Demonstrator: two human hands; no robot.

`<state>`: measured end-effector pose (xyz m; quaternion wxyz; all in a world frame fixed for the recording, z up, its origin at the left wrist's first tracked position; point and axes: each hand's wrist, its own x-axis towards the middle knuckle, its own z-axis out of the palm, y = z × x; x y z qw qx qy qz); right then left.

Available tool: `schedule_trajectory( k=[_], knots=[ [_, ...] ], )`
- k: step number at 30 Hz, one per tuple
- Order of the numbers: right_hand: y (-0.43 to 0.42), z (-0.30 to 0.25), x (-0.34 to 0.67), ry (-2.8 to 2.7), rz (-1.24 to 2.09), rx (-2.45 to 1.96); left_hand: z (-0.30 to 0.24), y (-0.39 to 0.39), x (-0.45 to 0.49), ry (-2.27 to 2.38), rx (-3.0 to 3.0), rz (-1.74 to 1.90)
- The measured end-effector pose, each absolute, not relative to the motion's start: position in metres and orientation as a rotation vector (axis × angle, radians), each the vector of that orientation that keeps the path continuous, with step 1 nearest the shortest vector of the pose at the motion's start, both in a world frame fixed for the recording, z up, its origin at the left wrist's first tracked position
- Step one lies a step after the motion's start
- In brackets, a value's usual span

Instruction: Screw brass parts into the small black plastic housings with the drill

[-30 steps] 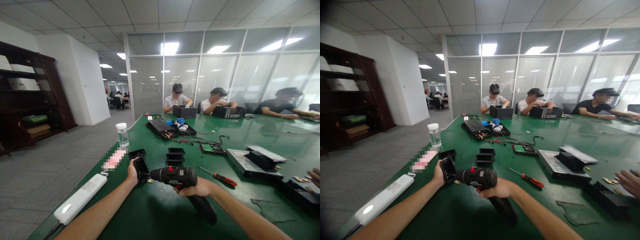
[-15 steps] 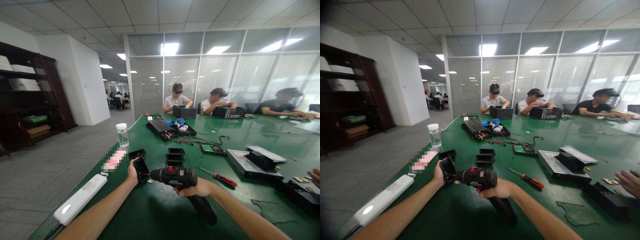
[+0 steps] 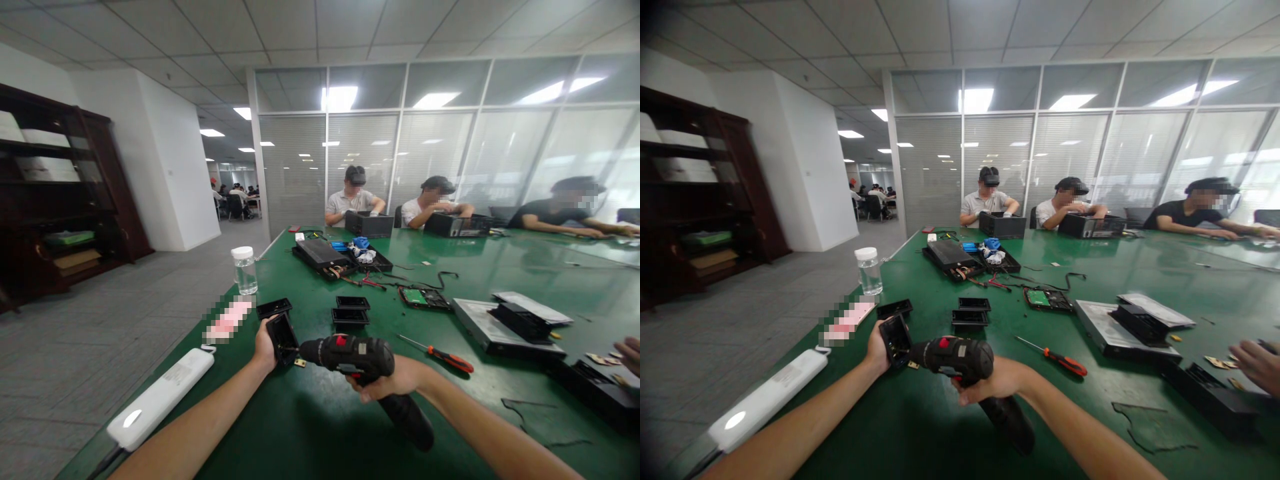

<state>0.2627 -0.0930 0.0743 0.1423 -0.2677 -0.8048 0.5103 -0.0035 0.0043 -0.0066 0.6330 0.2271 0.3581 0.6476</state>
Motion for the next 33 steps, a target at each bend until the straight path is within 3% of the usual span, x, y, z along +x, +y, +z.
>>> schedule_trajectory(
  k=[33],
  knots=[
    [-0.091, 0.063, 0.260, -2.158, 1.570, -0.752, -0.003, 0.001, -0.002, 0.822, 0.514, 1.499]
  ],
)
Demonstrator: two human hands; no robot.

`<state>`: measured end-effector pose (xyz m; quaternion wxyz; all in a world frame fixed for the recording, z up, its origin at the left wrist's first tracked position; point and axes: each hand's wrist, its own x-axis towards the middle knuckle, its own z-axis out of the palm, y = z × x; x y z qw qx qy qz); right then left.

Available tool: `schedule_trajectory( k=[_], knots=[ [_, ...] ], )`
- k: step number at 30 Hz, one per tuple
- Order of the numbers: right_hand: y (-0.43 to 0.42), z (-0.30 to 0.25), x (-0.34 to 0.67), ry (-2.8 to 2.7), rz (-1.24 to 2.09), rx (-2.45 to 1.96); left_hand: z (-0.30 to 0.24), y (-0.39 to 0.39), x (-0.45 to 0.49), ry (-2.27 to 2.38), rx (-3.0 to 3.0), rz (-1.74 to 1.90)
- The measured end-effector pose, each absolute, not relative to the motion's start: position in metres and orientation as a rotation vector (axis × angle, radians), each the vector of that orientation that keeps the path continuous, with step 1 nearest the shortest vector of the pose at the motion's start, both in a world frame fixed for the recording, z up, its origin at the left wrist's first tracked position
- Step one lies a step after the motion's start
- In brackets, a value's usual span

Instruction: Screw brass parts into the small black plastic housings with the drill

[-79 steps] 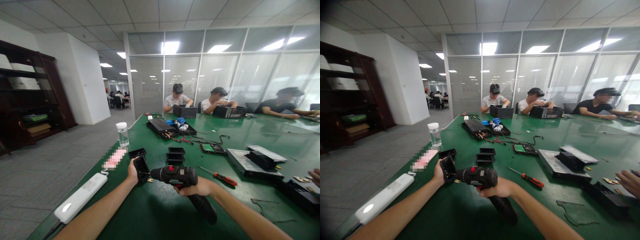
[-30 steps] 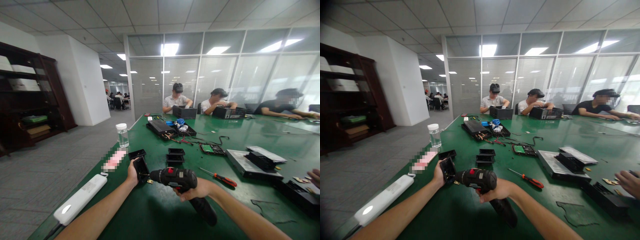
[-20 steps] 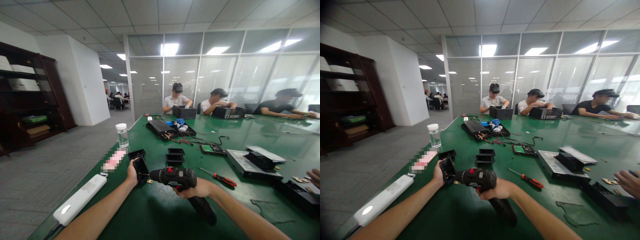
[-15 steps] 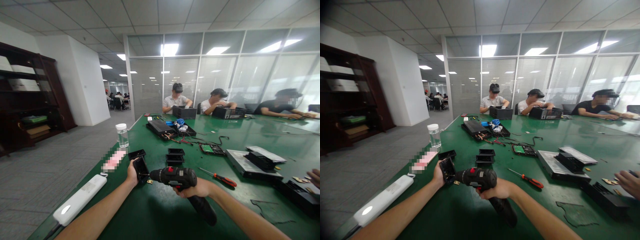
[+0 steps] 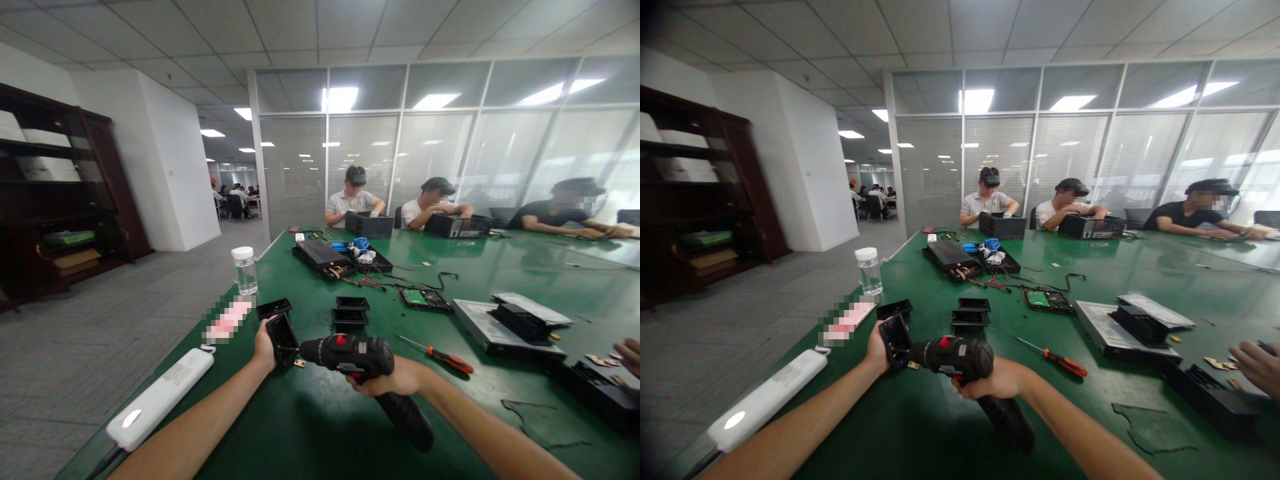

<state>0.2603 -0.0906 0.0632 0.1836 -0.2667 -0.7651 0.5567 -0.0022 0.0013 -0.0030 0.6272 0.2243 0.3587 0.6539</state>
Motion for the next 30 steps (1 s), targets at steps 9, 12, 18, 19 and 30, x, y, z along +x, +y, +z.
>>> schedule_trajectory(
  k=[9, 12, 18, 19, 30],
  knots=[
    [-0.0948, 0.0724, 0.2611, -2.145, 1.587, -0.775, -0.0068, 0.0038, -0.0046, 0.798, 0.515, 1.486],
    [-0.0942, 0.0699, 0.2607, -2.131, 1.578, -0.783, -0.0058, 0.0030, -0.0039, 0.810, 0.511, 1.490],
    [-0.0937, 0.0670, 0.2600, -2.131, 1.573, -0.799, -0.0037, 0.0025, -0.0032, 0.815, 0.476, 1.468],
    [-0.0939, 0.0673, 0.2600, -2.131, 1.568, -0.815, -0.0035, 0.0025, -0.0032, 0.815, 0.469, 1.467],
    [-0.0936, 0.0665, 0.2588, -2.080, 1.567, -0.781, -0.0064, 0.0040, -0.0041, 0.798, 0.498, 1.461]
  ],
)
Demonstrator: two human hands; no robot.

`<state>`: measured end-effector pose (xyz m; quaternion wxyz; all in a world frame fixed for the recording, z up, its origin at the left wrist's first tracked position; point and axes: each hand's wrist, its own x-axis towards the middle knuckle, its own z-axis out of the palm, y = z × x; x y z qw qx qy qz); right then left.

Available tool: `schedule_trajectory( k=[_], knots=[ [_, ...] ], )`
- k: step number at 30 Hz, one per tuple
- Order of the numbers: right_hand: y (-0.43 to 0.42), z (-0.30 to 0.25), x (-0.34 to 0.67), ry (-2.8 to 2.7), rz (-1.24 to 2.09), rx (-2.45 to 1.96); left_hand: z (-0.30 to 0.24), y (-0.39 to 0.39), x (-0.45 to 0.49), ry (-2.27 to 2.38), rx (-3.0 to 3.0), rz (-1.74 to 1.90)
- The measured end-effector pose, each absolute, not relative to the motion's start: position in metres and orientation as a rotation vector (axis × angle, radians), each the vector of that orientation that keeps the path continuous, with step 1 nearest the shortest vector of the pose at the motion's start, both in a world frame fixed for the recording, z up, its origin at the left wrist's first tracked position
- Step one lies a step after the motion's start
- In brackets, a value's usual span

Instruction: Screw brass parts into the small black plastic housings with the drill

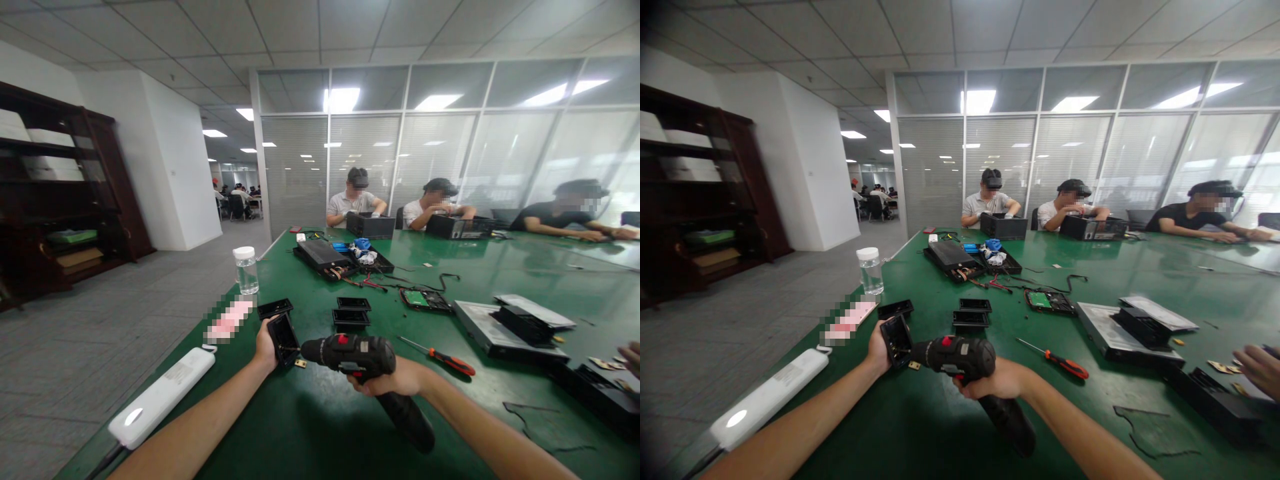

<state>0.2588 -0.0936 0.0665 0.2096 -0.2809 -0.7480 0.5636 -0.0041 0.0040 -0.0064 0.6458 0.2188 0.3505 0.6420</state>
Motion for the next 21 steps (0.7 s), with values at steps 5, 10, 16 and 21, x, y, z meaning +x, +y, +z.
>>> schedule_trajectory(
  k=[5, 10, 16, 21],
  knots=[
    [-0.095, 0.070, 0.258, -2.089, 1.578, -0.799, -0.006, 0.004, -0.004, 0.802, 0.459, 1.469],
    [-0.098, 0.073, 0.258, -2.076, 1.575, -0.834, -0.007, 0.005, -0.005, 0.809, 0.482, 1.452],
    [-0.099, 0.078, 0.258, -2.126, 1.549, -0.925, -0.006, 0.004, -0.004, 0.817, 0.472, 1.475],
    [-0.098, 0.077, 0.259, -2.151, 1.552, -0.882, -0.006, 0.003, -0.004, 0.812, 0.479, 1.474]
  ],
)
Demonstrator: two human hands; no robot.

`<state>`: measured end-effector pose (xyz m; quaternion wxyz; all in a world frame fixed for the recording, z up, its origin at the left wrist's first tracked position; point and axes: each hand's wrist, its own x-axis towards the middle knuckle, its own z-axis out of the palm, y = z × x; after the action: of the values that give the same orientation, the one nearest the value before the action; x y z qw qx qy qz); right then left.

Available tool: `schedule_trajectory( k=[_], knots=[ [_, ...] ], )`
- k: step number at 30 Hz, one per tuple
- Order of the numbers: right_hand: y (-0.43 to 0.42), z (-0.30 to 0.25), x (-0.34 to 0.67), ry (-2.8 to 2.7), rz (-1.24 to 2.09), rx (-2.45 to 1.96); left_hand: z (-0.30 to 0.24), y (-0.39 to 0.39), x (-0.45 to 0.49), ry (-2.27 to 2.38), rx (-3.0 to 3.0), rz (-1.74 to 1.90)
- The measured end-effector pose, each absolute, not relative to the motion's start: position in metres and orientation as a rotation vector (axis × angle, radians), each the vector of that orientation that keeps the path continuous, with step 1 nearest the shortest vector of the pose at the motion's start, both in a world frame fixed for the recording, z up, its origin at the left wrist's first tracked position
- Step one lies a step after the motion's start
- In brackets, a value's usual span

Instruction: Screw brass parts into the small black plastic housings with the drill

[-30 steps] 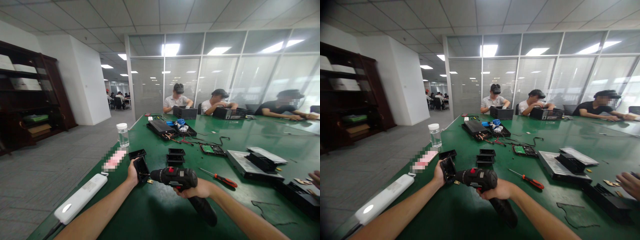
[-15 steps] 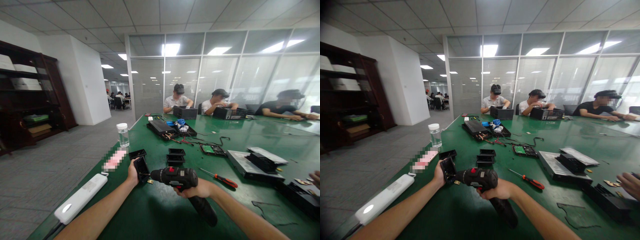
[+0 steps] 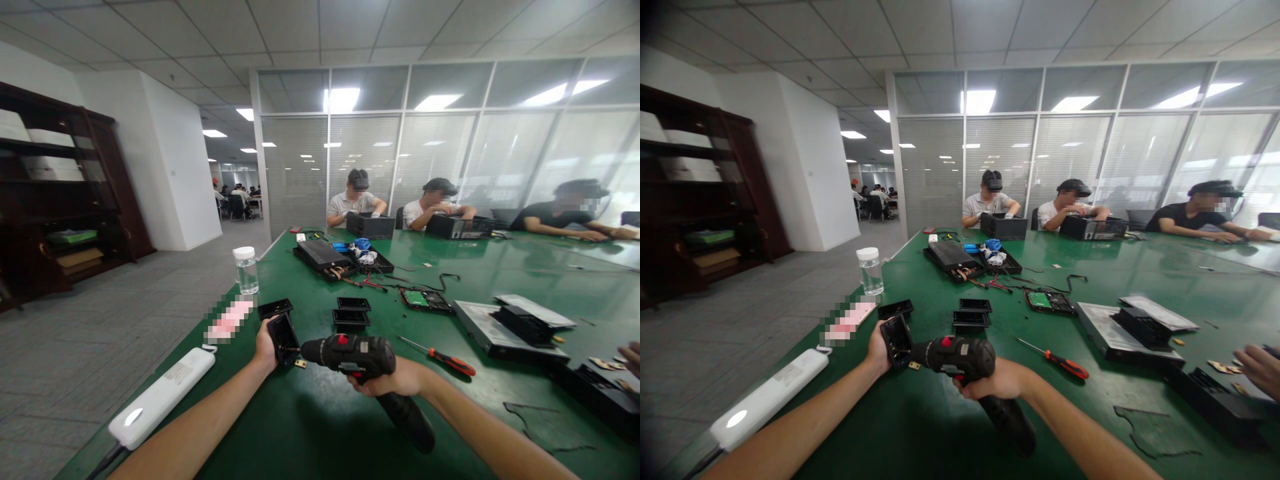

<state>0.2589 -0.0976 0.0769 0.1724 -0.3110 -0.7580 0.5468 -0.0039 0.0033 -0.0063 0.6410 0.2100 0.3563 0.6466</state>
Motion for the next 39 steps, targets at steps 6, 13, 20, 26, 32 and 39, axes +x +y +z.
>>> schedule_trajectory(
  k=[6, 13, 20, 26, 32, 39],
  knots=[
    [-0.094, 0.070, 0.259, -2.127, 1.544, -0.821, -0.007, 0.004, -0.005, 0.796, 0.460, 1.452],
    [-0.092, 0.066, 0.260, -2.116, 1.557, -0.801, -0.006, 0.004, -0.004, 0.804, 0.487, 1.468],
    [-0.092, 0.066, 0.261, -2.106, 1.566, -0.824, -0.010, 0.005, -0.005, 0.788, 0.489, 1.476],
    [-0.093, 0.066, 0.261, -2.111, 1.568, -0.815, -0.008, 0.005, -0.005, 0.800, 0.482, 1.454],
    [-0.095, 0.072, 0.262, -2.145, 1.559, -0.894, -0.009, 0.004, -0.005, 0.802, 0.511, 1.462],
    [-0.094, 0.074, 0.261, -2.187, 1.599, -0.803, -0.009, 0.005, -0.005, 0.810, 0.491, 1.464]
  ],
)
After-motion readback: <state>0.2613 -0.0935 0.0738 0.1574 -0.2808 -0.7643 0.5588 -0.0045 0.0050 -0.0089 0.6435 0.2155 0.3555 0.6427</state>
